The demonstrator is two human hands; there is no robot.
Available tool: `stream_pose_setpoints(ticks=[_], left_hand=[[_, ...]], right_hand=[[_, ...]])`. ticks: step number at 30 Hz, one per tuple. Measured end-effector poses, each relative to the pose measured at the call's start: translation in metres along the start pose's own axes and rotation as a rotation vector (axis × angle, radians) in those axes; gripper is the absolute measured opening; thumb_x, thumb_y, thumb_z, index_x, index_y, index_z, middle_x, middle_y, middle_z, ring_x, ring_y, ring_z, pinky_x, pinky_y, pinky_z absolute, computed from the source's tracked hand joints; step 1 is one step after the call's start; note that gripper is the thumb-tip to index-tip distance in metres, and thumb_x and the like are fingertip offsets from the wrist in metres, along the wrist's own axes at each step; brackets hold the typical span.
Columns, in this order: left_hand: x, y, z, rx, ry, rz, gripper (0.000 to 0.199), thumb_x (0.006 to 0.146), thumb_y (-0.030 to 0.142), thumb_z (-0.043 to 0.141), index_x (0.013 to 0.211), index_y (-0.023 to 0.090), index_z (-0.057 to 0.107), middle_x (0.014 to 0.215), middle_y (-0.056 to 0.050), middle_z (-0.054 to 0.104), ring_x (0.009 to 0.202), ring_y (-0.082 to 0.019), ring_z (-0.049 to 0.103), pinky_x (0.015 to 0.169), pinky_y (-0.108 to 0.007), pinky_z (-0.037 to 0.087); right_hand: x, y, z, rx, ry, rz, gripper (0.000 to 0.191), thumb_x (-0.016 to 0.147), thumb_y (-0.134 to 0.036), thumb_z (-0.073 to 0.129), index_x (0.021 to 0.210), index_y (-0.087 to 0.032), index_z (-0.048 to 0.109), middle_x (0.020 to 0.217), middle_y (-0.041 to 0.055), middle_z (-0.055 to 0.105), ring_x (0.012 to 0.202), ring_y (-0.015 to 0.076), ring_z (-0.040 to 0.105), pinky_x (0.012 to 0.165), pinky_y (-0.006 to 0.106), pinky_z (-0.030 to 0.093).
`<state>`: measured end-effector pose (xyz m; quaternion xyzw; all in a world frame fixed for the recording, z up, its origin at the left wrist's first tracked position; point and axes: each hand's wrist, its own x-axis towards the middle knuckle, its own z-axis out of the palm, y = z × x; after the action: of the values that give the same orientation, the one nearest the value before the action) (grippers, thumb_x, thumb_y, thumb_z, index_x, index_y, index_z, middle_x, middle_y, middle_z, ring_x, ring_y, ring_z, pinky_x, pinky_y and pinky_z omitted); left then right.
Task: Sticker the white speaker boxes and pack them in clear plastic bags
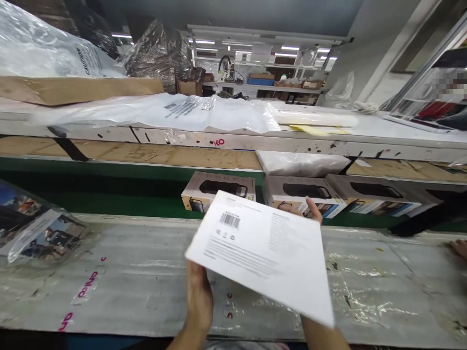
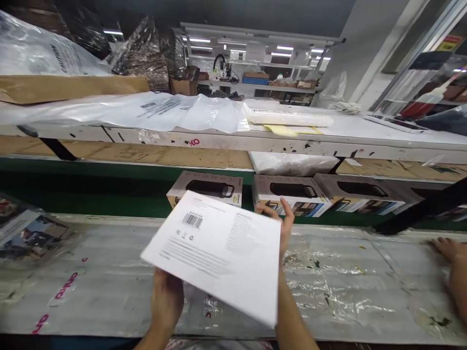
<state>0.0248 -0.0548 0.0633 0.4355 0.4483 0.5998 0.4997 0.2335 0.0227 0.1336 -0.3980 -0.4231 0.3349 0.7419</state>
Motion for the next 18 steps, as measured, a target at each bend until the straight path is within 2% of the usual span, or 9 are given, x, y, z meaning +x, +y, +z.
stream_pose_setpoints(ticks=[1,3,5,6,9,11,14,16,18], left_hand=[[-0.007,0.001,-0.004,0.034,0.063,0.068,0.062,0.099,0.073,0.052,0.150,0.038,0.051,0.167,-0.003,0.047,0.159,-0.036,0.034,0.126,-0.050,0.039],[-0.005,0.015,-0.006,0.094,0.108,0.239,0.080,0.089,0.072,0.071,0.156,0.039,0.041,0.174,-0.005,0.032,0.161,-0.039,0.029,0.130,-0.052,0.033],[0.014,0.037,-0.003,0.118,-0.002,0.383,0.110,0.076,0.072,0.084,0.164,0.039,0.027,0.178,-0.009,0.021,0.164,-0.043,0.020,0.133,-0.055,0.025],[0.027,0.049,-0.003,0.122,-0.091,0.418,0.120,0.073,0.070,0.088,0.168,0.038,0.021,0.179,-0.011,0.020,0.165,-0.044,0.018,0.134,-0.057,0.022],[0.059,0.073,-0.005,0.104,-0.324,0.387,0.128,0.072,0.059,0.094,0.172,0.038,0.015,0.178,-0.011,0.024,0.163,-0.045,0.023,0.134,-0.059,0.021],[0.066,0.073,-0.009,0.089,-0.351,0.363,0.126,0.072,0.053,0.095,0.172,0.042,0.018,0.179,-0.008,0.024,0.162,-0.045,0.026,0.134,-0.058,0.023],[0.062,0.057,-0.010,0.032,-0.293,0.380,0.122,0.074,0.057,0.093,0.171,0.047,0.019,0.180,-0.004,0.022,0.163,-0.044,0.025,0.132,-0.061,0.026],[0.058,0.048,-0.008,0.007,-0.277,0.414,0.124,0.072,0.058,0.094,0.170,0.047,0.020,0.179,-0.005,0.025,0.161,-0.045,0.027,0.131,-0.063,0.029],[0.058,0.045,-0.006,0.001,-0.283,0.444,0.126,0.069,0.057,0.096,0.170,0.045,0.022,0.177,-0.007,0.028,0.160,-0.046,0.031,0.129,-0.065,0.031]], right_hand=[[0.015,0.004,0.004,-0.029,-0.041,0.015,0.063,0.091,-0.042,0.073,0.149,-0.034,0.051,0.106,0.0042,0.079,0.087,0.0263,0.076,0.074,0.041,0.063],[0.040,0.012,0.008,-0.082,-0.114,0.053,0.061,0.084,-0.036,0.079,0.141,-0.032,0.056,0.092,0.0002,0.076,0.072,0.0216,0.069,0.064,0.034,0.056],[0.062,0.011,0.009,-0.112,-0.170,0.069,0.054,0.084,-0.034,0.079,0.134,-0.031,0.058,0.086,-0.0013,0.073,0.067,0.0193,0.064,0.058,0.030,0.050],[0.073,0.005,0.008,-0.107,-0.197,0.079,0.050,0.085,-0.035,0.078,0.131,-0.030,0.058,0.090,-0.0004,0.074,0.068,0.0191,0.064,0.059,0.030,0.050],[0.106,-0.033,0.005,-0.035,-0.312,0.090,0.030,0.087,-0.044,0.077,0.110,-0.027,0.066,0.101,0.0024,0.075,0.077,0.0191,0.067,0.067,0.033,0.053],[0.121,-0.068,0.005,-0.036,-0.470,0.074,0.026,0.084,-0.047,0.078,0.094,-0.025,0.070,0.094,0.0021,0.072,0.078,0.0185,0.066,0.072,0.034,0.053],[0.124,-0.113,0.013,-0.221,-0.826,0.139,0.026,0.086,-0.048,0.078,0.088,-0.022,0.076,0.084,0.0019,0.068,0.077,0.0179,0.061,0.072,0.033,0.050],[0.119,-0.131,0.025,-0.372,-1.013,0.245,0.027,0.087,-0.048,0.079,0.089,-0.021,0.077,0.083,0.0019,0.067,0.077,0.0172,0.059,0.071,0.031,0.048],[0.112,-0.142,0.040,-0.482,-1.122,0.322,0.026,0.085,-0.045,0.082,0.089,-0.021,0.075,0.083,0.0013,0.067,0.077,0.0159,0.058,0.071,0.029,0.046]])
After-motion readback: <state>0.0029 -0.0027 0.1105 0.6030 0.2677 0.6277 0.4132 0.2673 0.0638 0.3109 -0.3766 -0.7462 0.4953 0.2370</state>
